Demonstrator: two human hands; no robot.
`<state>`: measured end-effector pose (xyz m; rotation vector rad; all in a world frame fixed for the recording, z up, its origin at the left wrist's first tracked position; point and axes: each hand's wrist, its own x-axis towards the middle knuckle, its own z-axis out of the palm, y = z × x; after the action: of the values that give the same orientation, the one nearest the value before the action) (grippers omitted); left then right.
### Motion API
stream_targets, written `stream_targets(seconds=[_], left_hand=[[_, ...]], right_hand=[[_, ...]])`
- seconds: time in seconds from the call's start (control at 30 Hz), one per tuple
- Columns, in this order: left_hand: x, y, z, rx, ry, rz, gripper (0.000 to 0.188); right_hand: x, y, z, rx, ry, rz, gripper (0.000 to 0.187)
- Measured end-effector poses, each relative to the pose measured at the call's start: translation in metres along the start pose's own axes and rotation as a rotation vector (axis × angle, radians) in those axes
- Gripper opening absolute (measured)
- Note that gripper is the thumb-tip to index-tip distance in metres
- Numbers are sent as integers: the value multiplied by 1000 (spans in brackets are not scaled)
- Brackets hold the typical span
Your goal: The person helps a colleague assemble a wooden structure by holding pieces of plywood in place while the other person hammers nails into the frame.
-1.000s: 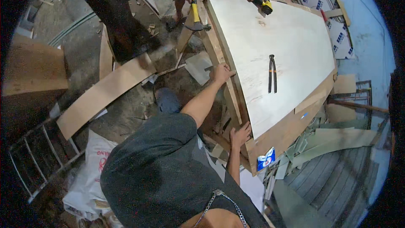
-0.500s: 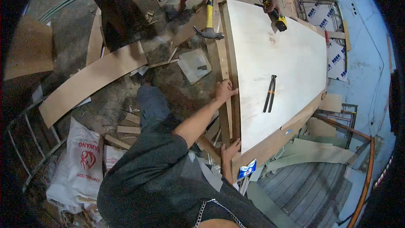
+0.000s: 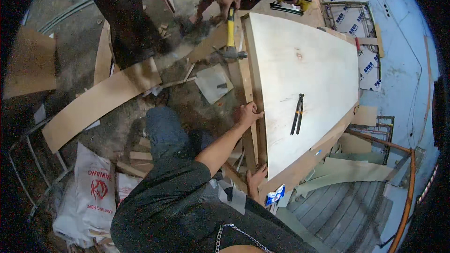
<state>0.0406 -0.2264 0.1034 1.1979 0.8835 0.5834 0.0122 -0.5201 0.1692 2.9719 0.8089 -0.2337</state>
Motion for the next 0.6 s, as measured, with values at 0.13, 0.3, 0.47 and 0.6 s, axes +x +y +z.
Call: stream_targets(seconds=[0.13, 0.3, 0.47, 0.6], left_hand=[[0, -3, -4, 152, 37, 7, 39], [-2, 5, -13, 222, 61, -13, 35], [-2, 9, -13, 200, 10, -53, 34], [11, -13, -26, 376, 62, 2, 37]], right_hand=[[-3, -3, 3, -29, -53, 41, 98], [0, -8, 22, -51, 52, 101, 94], [2, -17, 14, -12, -40, 250, 93], [5, -30, 8, 95, -35, 238, 93]])
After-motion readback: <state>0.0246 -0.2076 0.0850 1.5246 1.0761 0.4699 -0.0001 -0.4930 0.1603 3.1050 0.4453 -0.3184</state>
